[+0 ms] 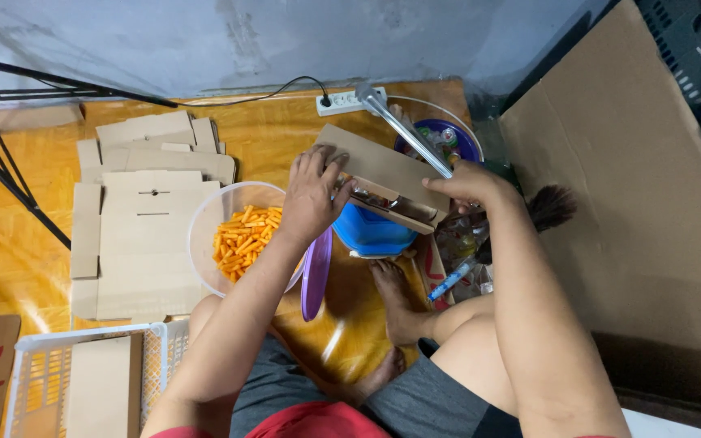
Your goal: The person uses tongs to transfer cashew nuts and orange stick snacks from plastic containers into small clear bags, then places the filled bags into cardboard boxes. The person sits on the floor surrounded by packaging materials and snack containers.
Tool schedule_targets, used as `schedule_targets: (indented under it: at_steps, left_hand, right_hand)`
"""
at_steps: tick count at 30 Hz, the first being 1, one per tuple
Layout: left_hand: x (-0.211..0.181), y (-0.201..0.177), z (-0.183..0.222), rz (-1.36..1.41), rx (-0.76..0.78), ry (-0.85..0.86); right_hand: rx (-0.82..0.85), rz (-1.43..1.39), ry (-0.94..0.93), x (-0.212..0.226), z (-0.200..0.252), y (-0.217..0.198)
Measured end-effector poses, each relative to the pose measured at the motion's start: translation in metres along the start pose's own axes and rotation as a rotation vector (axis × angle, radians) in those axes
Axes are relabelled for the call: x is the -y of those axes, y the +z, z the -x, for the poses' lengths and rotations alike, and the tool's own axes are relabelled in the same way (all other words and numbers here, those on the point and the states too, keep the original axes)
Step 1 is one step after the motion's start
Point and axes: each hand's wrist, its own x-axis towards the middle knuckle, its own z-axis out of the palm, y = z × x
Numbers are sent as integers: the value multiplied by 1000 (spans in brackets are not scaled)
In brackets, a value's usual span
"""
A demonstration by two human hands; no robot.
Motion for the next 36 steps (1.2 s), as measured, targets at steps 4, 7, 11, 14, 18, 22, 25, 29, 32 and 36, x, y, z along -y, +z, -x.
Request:
schedule_targets:
  at_steps: [4,7,11,14,18,22,25,29,32,36]
  left_hand:
    - [1,2,3,12,1,-4]
    - [4,4,7,-1,-3,16]
    - [8,10,17,-15,52,14]
    - [-2,-2,10,-19,46,39]
    - [-12,-8,3,38,85,94]
    - [-18,-9,8,76,65,116]
    - [-18,7,28,-43,-69,186]
    - [-34,13,53,18,70,293]
    - [-48,11,51,1,72,335]
    - [-57,52,52,-63,130,331]
  right_hand:
    - [6,67,2,3,3,-1]
    - [4,100,-25,5,2,1]
    - [14,108,-24,5,1,9]
    - [20,154,-31,6,1,8]
    - [24,188,-42,9,10,4]
    - [42,151,-30,9,3,3]
    - [36,129,-30,8,5,-1]
    - [20,157,-17,6,1,-4]
    - [3,155,-23,10,2,-3]
    - [-5,167,-20,7,-2,-1]
